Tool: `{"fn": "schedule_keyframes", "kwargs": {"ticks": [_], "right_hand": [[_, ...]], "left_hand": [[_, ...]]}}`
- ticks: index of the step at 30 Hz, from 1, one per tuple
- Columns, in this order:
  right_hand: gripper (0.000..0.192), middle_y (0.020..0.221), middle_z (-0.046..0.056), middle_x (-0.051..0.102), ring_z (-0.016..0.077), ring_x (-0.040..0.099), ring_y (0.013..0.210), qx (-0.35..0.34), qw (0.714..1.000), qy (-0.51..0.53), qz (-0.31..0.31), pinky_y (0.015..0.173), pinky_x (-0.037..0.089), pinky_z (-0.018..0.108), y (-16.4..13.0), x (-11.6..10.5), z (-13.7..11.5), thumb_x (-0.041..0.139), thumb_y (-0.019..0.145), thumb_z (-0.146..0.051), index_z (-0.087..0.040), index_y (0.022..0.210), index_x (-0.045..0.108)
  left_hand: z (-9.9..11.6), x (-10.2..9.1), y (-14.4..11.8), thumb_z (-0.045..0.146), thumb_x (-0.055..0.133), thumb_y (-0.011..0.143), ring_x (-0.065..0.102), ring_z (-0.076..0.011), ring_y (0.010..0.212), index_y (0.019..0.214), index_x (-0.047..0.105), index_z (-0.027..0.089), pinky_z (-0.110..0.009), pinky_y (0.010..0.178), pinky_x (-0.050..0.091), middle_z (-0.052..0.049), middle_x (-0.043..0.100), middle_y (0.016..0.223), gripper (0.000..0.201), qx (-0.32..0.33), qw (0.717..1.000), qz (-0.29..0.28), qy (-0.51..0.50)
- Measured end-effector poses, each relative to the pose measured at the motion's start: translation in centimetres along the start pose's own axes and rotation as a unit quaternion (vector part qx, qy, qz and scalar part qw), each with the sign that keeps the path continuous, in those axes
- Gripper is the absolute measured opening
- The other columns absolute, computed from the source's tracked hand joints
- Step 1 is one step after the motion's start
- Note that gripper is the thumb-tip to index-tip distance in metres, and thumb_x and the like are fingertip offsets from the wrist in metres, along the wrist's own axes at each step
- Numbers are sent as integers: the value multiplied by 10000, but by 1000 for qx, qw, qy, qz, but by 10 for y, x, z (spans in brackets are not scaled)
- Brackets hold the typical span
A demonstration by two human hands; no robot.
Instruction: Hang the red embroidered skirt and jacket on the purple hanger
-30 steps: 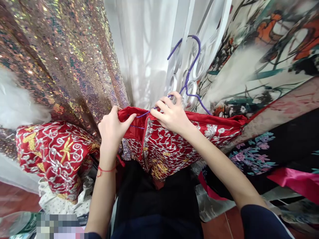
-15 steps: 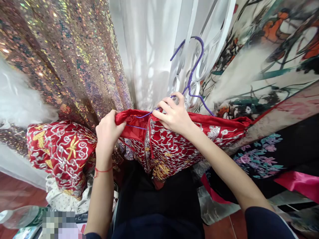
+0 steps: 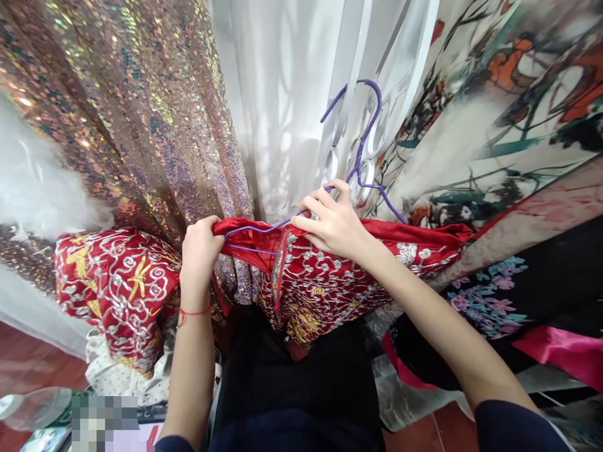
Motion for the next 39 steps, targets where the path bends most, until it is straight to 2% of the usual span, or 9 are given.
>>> {"fn": "schedule_keyframes", "kwargs": {"ticks": [6, 9, 14, 17, 21, 25, 30, 35, 39], "right_hand": [[200, 950, 25, 596, 211, 462, 966, 36, 998, 36, -23, 990, 276, 498, 2, 6, 3, 491, 955, -161, -265, 956, 662], [207, 940, 23, 593, 210, 463, 960, 44, 998, 38, -23, 994, 283, 503, 2, 6, 4, 491, 956, -156, -268, 951, 665], [223, 934, 29, 600, 212, 463, 962, 53, 998, 20, -41, 994, 301, 503, 3, 13, 5, 492, 943, -128, -261, 941, 671], [239, 934, 33, 604, 212, 459, 958, 48, 998, -3, -31, 995, 305, 505, 4, 15, 4, 483, 937, -109, -255, 946, 672], [255, 935, 30, 610, 211, 456, 952, 49, 998, -14, -30, 1004, 301, 512, 3, 15, 4, 473, 945, -107, -260, 945, 676], [243, 944, 25, 615, 209, 468, 961, 32, 998, -32, -33, 1022, 291, 505, 0, 12, 3, 477, 951, -123, -261, 962, 676], [197, 883, 35, 624, 211, 483, 929, 15, 999, -43, 7, 1005, 283, 461, 1, 9, 3, 471, 990, -209, -210, 938, 661], [240, 813, 15, 623, 192, 482, 867, 52, 998, -43, 19, 989, 259, 431, 5, 12, 4, 436, 1017, -183, -205, 930, 659], [257, 799, 6, 636, 188, 483, 841, 76, 997, -18, 10, 985, 251, 433, 6, 14, 5, 426, 1037, -216, -225, 963, 672]], "left_hand": [[2, -3, -13, 248, 625, 789, 591, -207, 736, 763, 523, 226, -279, 653, 379, -44, 677, 791, 107, 44, 996, -68, 39], [6, -7, -22, 243, 595, 821, 611, -219, 765, 836, 526, 221, -293, 670, 403, -53, 679, 840, 74, 85, 992, -88, 38], [19, -15, -26, 237, 464, 886, 576, -198, 684, 822, 524, 214, -305, 663, 409, -47, 637, 756, 91, 85, 996, 8, -30], [31, -12, -27, 268, 474, 889, 553, -174, 615, 975, 553, 192, -298, 637, 417, -36, 635, 742, 139, 64, 990, 58, -114], [50, -6, -31, 209, 512, 839, 490, -135, 489, 1099, 521, 191, -269, 551, 403, 21, 579, 625, 261, 39, 973, 64, -221], [73, -4, -33, 180, 512, 839, 487, -115, 450, 1179, 507, 227, -249, 504, 401, 40, 570, 610, 343, 67, 953, 44, -291], [80, -4, -23, 219, 564, 854, 626, -151, 606, 1437, 425, 216, -289, 664, 521, 8, 669, 753, 599, 124, 953, 6, -278], [67, -10, -25, 308, 560, 901, 682, -179, 896, 1393, 516, 210, -306, 833, 546, -53, 729, 1103, 503, 267, 925, -84, -257], [64, -23, -27, 243, 593, 884, 688, -194, 932, 1312, 568, 207, -317, 840, 534, -59, 736, 1097, 430, 291, 945, -38, -145]]}}
Point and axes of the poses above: each hand's wrist, its own y-axis towards the middle knuckle, its own x-axis out of the palm, z = x × y, the point moved 6 cm from there along y, towards the middle knuckle
